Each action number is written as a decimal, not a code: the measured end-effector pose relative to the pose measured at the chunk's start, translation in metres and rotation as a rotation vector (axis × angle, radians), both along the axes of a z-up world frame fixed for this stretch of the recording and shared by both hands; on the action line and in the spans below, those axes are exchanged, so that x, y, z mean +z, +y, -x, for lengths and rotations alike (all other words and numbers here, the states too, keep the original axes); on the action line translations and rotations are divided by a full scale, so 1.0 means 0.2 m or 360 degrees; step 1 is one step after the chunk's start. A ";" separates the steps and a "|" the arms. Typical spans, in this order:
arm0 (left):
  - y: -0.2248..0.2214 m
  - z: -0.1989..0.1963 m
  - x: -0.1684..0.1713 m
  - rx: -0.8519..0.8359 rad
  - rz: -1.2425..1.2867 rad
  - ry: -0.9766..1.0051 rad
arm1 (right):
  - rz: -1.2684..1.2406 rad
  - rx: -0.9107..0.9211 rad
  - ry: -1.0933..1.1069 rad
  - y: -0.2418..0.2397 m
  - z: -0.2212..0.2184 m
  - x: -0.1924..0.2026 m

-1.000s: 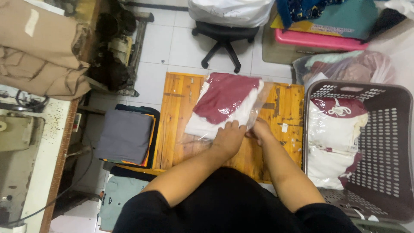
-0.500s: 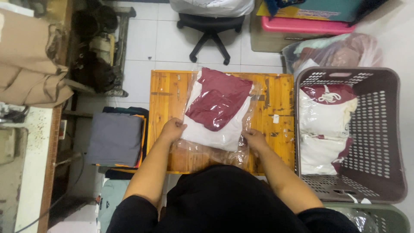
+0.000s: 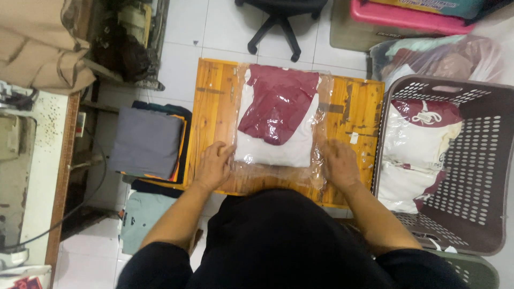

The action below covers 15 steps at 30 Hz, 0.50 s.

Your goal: The person is folding shirts and placing them into clear plastic bags before putting them into a laundry basket.

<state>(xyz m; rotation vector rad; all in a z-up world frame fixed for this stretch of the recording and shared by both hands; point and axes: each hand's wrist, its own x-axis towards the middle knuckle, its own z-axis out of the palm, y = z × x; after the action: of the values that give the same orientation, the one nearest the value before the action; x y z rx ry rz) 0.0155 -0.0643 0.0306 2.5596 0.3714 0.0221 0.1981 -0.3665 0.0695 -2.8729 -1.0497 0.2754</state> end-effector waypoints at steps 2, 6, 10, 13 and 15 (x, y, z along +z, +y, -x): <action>0.01 0.06 0.06 -0.0329 -0.0200 0.0049 | 0.0146 0.0447 -0.0133 -0.08 0.07 0.00; 0.01 0.07 0.01 -0.0647 -0.0392 0.0174 | 0.0247 0.0726 -0.0158 -0.13 0.11 -0.02; 0.05 0.08 -0.20 -0.0562 -0.0554 -0.0336 | 0.0026 0.0676 -0.0341 -0.22 0.12 -0.20; 0.07 0.06 -0.08 -0.0619 -0.0345 -0.0377 | -0.0072 0.0790 -0.0301 -0.24 0.10 -0.20; 0.09 0.06 -0.05 -0.0551 -0.0215 -0.0411 | -0.0190 0.0773 -0.0167 -0.27 0.06 -0.24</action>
<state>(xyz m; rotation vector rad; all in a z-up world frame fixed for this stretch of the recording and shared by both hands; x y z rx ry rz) 0.0033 -0.0469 0.0208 2.6749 -0.1775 0.2546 0.1868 -0.4202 0.0222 -2.5124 -1.7116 0.0810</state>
